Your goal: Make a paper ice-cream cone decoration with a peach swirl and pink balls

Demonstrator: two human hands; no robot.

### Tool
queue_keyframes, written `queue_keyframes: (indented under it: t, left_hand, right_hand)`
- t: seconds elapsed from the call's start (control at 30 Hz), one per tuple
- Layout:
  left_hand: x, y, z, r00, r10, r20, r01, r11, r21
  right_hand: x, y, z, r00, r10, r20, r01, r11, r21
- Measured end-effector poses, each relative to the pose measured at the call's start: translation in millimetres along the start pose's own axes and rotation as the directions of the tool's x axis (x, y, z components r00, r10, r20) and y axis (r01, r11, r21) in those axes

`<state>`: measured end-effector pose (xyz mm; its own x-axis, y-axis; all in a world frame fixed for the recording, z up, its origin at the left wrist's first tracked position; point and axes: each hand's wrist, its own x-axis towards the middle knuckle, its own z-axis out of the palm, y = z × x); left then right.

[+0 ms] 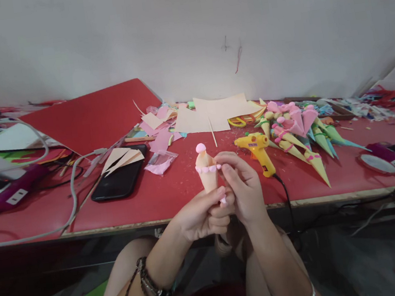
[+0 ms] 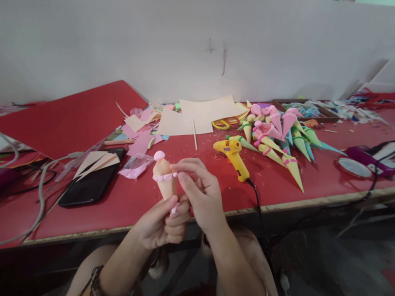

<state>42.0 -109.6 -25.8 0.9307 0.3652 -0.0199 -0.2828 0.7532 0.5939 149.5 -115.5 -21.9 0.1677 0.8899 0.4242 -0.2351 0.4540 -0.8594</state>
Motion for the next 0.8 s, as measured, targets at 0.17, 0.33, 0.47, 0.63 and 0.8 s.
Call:
queue_keyframes:
  t: [0.17, 0.33, 0.47, 0.63, 0.8]
  left_hand:
    - [0.4, 0.0, 1.2, 1.0, -0.012, 0.02, 0.012, 1.0, 0.015]
    - [0.9, 0.0, 1.6, 1.0, -0.018, 0.019, 0.018, 1.0, 0.013]
    - [0.8, 0.2, 1.9, 1.0, -0.009, 0.017, 0.008, 1.0, 0.022]
    - [0.5, -1.0, 1.1, 1.0, -0.01, 0.027, 0.009, 0.999, 0.044]
    - [0.8, -0.5, 0.8, 1.0, -0.003, 0.023, 0.002, 0.999, 0.046]
  right_hand:
    - [-0.2, -1.1, 1.9, 0.992, 0.12, 0.033, -0.121, 0.992, 0.027]
    - [-0.4, -4.6, 5.8, 0.963, 0.222, 0.156, -0.247, 0.954, 0.169]
    - [-1.3, -6.4, 7.2, 0.919, 0.286, 0.271, -0.357, 0.895, 0.266]
    - [-0.7, -7.8, 7.7, 0.915, 0.323, 0.242, -0.387, 0.872, 0.299]
    - [-1.0, -7.5, 7.4, 0.921, 0.331, 0.206, -0.381, 0.877, 0.293]
